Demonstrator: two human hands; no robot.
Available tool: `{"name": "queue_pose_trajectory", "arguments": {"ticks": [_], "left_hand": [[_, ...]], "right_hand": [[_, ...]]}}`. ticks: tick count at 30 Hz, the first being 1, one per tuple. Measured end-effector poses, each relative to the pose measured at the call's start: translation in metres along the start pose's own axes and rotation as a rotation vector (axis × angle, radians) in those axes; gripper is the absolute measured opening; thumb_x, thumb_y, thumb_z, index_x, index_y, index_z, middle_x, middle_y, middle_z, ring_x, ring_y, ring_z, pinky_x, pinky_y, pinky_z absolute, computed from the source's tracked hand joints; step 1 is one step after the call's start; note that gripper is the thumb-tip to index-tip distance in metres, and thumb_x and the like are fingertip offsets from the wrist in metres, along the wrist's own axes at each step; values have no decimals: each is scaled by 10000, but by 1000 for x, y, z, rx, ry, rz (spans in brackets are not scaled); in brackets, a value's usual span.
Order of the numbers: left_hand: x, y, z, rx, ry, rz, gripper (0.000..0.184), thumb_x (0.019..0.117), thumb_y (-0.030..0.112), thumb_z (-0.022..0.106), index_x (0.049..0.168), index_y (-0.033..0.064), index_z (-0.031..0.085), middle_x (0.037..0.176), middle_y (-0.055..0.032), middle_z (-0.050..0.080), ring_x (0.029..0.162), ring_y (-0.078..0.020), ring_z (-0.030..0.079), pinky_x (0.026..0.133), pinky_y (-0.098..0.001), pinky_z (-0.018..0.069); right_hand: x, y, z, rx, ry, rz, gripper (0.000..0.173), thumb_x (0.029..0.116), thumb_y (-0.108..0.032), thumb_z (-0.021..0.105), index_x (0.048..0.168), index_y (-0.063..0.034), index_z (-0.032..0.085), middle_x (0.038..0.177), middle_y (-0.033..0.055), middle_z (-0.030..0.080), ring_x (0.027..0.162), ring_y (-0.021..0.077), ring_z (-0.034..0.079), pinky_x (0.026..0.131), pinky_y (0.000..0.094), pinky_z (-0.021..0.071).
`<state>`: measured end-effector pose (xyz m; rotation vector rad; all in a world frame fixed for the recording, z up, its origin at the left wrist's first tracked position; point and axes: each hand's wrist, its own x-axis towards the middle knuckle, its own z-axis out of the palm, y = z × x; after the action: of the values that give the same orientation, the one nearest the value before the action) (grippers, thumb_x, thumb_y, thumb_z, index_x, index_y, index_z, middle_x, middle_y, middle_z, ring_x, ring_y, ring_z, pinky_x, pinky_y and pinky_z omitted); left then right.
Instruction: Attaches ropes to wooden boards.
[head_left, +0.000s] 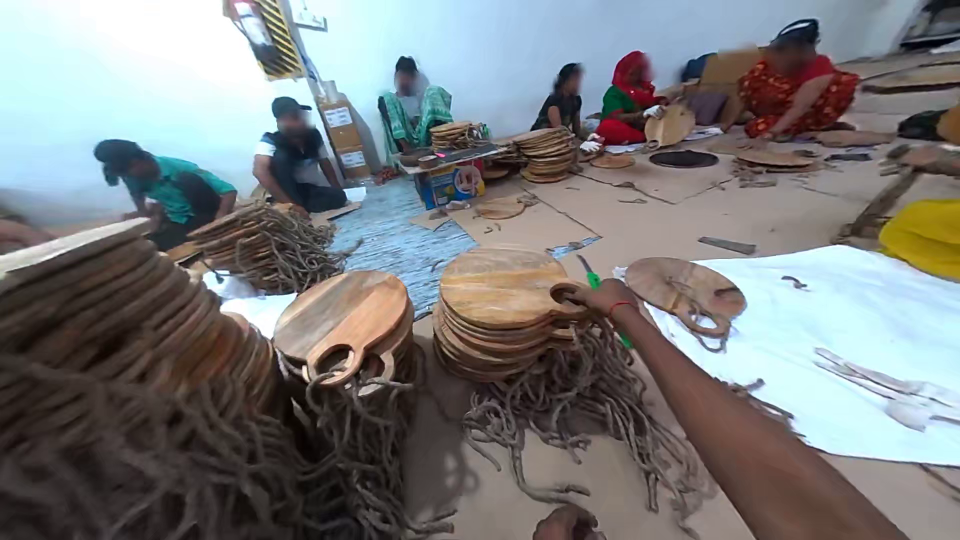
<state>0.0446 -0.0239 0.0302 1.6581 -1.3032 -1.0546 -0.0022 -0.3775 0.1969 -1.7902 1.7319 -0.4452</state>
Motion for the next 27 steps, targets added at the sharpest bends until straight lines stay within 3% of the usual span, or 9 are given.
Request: {"name": "queue_pose_trajectory", "arguments": {"ticks": [3,6,9,11,13,15,19,24,27], "left_hand": [[2,8,-10,-357,238,-89,315,1017,108,588,1269,-79,616,1053,-188,704,911,-230,692,844,-412,577],[9,8,-19,-810,347,-174,398,1069,135,499,1424,-43,469,1244,-208,646,1028,-261,686,845,-424,587],[7,10,-20,-1084,281,-125,509,1088,239,417,1537,19,323,1404,-180,575,1178,-257,642,942,-420,557],[0,20,-15,-1264,283,-142,462,1090,238,397,1484,10,315,1283,-170,603,1089,-245,662,917,-403,571],[-12,36,-10,-1404,417,-284,382,1099,185,462,1417,-7,375,1140,-194,650,961,-271,701,842,-412,604],[-36,44,-5,-1392,535,-365,380,1070,123,527,1399,-23,405,1105,-203,665,929,-275,709,825,-407,610],[-81,56,0,-1404,652,-373,301,1080,105,474,1348,-24,431,1079,-183,663,924,-252,707,825,-384,611],[-73,27,-11,-1426,772,-411,362,1111,275,425,1400,58,433,1130,-142,631,932,-212,674,789,-338,585],[-63,12,-12,-1435,899,-505,354,1105,332,432,1339,69,471,1112,-124,601,901,-181,644,742,-287,562]], "right_hand": [[-33,56,8,248,-11,-73,546,924,-343,763,1172,114,597,1069,327,631,953,452,626,821,651,499],[-107,116,15,429,-9,-100,430,949,-164,713,1294,26,538,947,192,625,714,255,567,632,448,488],[-189,156,22,587,36,-117,478,792,-107,702,1231,-9,540,861,76,609,621,137,560,538,322,480],[-227,180,34,653,7,-122,613,723,-135,702,1288,-25,491,865,14,599,581,72,552,484,245,473],[-248,203,48,702,-106,-128,748,740,-139,690,1432,-16,435,982,11,685,638,55,611,509,225,506],[-257,224,65,740,-201,-93,608,754,-147,688,1322,-7,524,957,10,745,655,60,639,508,219,489],[-261,230,71,862,-411,6,547,728,-234,758,1201,-33,571,908,7,719,799,98,710,715,276,612],[-252,218,77,767,-646,-32,454,871,-381,698,1186,-94,542,831,-72,632,586,10,540,520,181,468],[-240,218,89,470,-724,-127,487,878,-299,769,1262,-53,598,961,-3,640,701,53,550,614,236,472]]}}
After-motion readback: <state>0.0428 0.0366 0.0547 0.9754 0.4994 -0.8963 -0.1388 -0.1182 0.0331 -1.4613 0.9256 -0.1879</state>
